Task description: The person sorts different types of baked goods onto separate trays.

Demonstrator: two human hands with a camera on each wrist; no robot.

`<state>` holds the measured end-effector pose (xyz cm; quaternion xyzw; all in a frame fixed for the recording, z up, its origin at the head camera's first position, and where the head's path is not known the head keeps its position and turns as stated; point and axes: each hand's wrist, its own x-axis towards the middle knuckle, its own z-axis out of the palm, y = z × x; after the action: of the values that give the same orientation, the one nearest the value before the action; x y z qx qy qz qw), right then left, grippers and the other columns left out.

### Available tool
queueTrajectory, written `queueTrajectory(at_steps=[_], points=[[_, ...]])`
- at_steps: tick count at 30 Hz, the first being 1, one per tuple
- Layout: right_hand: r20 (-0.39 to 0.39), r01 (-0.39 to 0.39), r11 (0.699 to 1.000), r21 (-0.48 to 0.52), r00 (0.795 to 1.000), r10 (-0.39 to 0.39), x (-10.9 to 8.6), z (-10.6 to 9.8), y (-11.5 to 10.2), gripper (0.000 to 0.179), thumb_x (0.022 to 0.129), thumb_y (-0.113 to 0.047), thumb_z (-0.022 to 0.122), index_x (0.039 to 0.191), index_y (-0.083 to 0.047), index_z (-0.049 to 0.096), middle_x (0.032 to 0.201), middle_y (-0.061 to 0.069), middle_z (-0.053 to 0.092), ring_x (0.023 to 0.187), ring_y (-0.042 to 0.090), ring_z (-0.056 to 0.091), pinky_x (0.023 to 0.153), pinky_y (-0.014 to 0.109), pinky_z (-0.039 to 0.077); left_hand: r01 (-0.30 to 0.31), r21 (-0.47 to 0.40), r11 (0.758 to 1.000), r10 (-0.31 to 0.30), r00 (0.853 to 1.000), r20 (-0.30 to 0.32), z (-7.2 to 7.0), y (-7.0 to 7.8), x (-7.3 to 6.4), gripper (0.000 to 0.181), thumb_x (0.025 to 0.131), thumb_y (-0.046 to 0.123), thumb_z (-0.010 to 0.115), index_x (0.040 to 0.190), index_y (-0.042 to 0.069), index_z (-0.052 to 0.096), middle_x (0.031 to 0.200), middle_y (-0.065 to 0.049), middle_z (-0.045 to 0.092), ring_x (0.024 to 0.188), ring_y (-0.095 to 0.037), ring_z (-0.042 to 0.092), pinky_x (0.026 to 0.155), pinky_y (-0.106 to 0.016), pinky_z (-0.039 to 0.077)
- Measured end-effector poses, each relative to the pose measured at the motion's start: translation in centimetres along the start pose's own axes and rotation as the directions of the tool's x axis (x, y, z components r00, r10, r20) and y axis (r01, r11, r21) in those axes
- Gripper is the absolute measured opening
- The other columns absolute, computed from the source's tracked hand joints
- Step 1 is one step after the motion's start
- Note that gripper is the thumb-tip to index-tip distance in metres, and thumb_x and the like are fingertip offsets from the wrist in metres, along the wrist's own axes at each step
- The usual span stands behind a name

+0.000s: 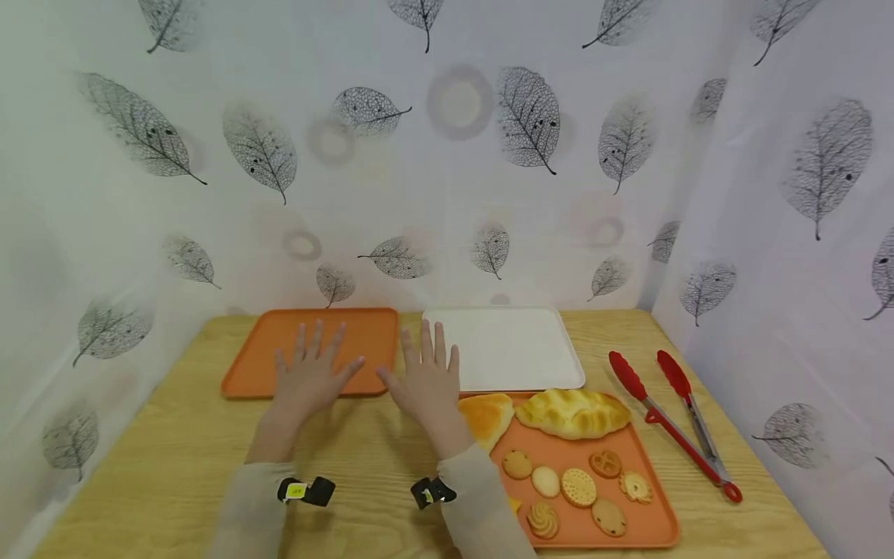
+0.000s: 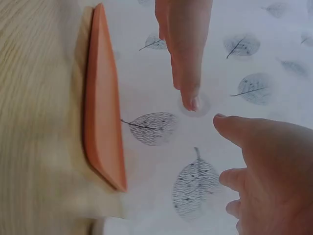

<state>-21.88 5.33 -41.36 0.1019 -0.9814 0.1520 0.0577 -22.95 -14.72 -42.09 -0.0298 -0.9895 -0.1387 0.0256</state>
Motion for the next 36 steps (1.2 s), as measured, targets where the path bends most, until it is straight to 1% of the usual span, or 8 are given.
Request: queueTrajectory(at_steps=[7, 11, 15, 19, 25, 29, 33, 36], points=[[-0.073, 0.054, 0.998, -0.034, 0.996, -0.056, -2.3, -2.6, 1.6, 0.080, 0.092, -0.066, 0.045, 0.157, -0.027, 0.021, 0.166, 0.006, 0.007, 0.154, 0.029, -0.001, 0.122, 0.057, 0.010, -0.080, 0.019, 0.997, 0.080, 0.996, -0.026, -2.0, 1.1, -1.5, 0.081, 0.094, 0.070, 0.034, 0.158, 0.028, 0.008, 0.165, -0.012, -0.004, 0.151, -0.036, -0.014, 0.113, -0.070, -0.012], [-0.099, 0.090, 0.995, -0.034, 0.991, -0.093, -4.0, -3.6, 3.1, 0.079, 0.092, -0.063, 0.050, 0.156, -0.026, 0.024, 0.166, 0.008, 0.011, 0.154, 0.030, 0.001, 0.121, 0.058, 0.012, -0.177, 0.038, 0.984, 0.178, 0.983, -0.037, -2.2, 1.7, -2.4, 0.082, 0.092, 0.070, 0.040, 0.158, 0.029, 0.012, 0.166, -0.008, 0.000, 0.153, -0.034, -0.008, 0.115, -0.070, -0.003], [-0.111, 0.133, 0.989, -0.059, 0.984, -0.139, -5.6, -4.3, 5.3, 0.079, 0.091, -0.059, 0.055, 0.156, -0.023, 0.026, 0.165, 0.010, 0.012, 0.153, 0.033, 0.004, 0.120, 0.061, 0.014, -0.323, 0.064, 0.944, 0.324, 0.946, -0.015, -1.5, 2.5, -3.2, 0.084, 0.091, 0.070, 0.043, 0.158, 0.030, 0.013, 0.167, -0.006, -0.001, 0.153, -0.032, -0.006, 0.117, -0.068, 0.002], [-0.097, 0.161, 0.982, -0.100, 0.981, -0.171, -7.2, -4.9, 7.9, 0.079, 0.091, -0.056, 0.057, 0.156, -0.021, 0.026, 0.165, 0.012, 0.012, 0.152, 0.037, 0.007, 0.118, 0.063, 0.016, -0.456, 0.124, 0.882, 0.455, 0.890, 0.033, -0.5, 3.5, -4.1, 0.084, 0.090, 0.073, 0.040, 0.158, 0.032, 0.011, 0.166, -0.005, -0.001, 0.153, -0.031, -0.006, 0.118, -0.067, 0.004], [-0.059, 0.161, 0.982, -0.102, 0.984, -0.168, -9.9, -6.1, 12.0, 0.078, 0.093, -0.056, 0.054, 0.156, -0.022, 0.024, 0.165, 0.011, 0.010, 0.153, 0.035, 0.003, 0.121, 0.061, 0.009, -0.628, 0.157, 0.763, 0.607, 0.778, 0.163, 1.0, 4.9, -5.7, 0.084, 0.090, 0.073, 0.039, 0.157, 0.036, 0.004, 0.166, -0.003, -0.004, 0.153, -0.028, -0.008, 0.118, -0.067, 0.004], [-0.079, 0.154, 0.982, -0.111, 0.983, -0.164, -12.0, -6.5, 14.9, 0.078, 0.093, -0.054, 0.055, 0.156, -0.020, 0.024, 0.165, 0.012, 0.010, 0.154, 0.032, -0.001, 0.124, 0.049, -0.009, -0.745, 0.138, 0.652, 0.713, 0.665, 0.221, 2.1, 5.4, -6.9, 0.081, 0.091, 0.073, 0.037, 0.157, 0.033, 0.015, 0.166, -0.004, 0.004, 0.154, -0.030, -0.001, 0.117, -0.067, 0.012], [-0.071, 0.106, 0.985, -0.133, 0.991, -0.116, -14.1, -6.8, 17.3, 0.080, 0.093, -0.053, 0.057, 0.156, -0.018, 0.023, 0.165, 0.013, 0.009, 0.153, 0.031, -0.006, 0.123, 0.049, -0.013, -0.835, 0.133, 0.533, 0.791, 0.548, 0.271, 3.2, 5.5, -7.9, 0.080, 0.091, 0.075, 0.030, 0.157, 0.032, 0.019, 0.165, -0.006, 0.013, 0.153, -0.032, 0.008, 0.115, -0.066, 0.021], [-0.064, 0.075, 0.985, -0.156, 0.994, -0.086, -15.7, -6.7, 19.2, 0.083, 0.093, -0.051, 0.058, 0.157, -0.018, 0.019, 0.166, 0.012, 0.001, 0.152, 0.026, -0.017, 0.120, 0.046, -0.019, -0.877, 0.118, 0.465, 0.812, 0.476, 0.339, 3.8, 5.8, -8.6, 0.081, 0.090, 0.077, 0.026, 0.157, 0.033, 0.015, 0.166, -0.005, 0.013, 0.153, -0.031, 0.007, 0.116, -0.065, 0.021]])
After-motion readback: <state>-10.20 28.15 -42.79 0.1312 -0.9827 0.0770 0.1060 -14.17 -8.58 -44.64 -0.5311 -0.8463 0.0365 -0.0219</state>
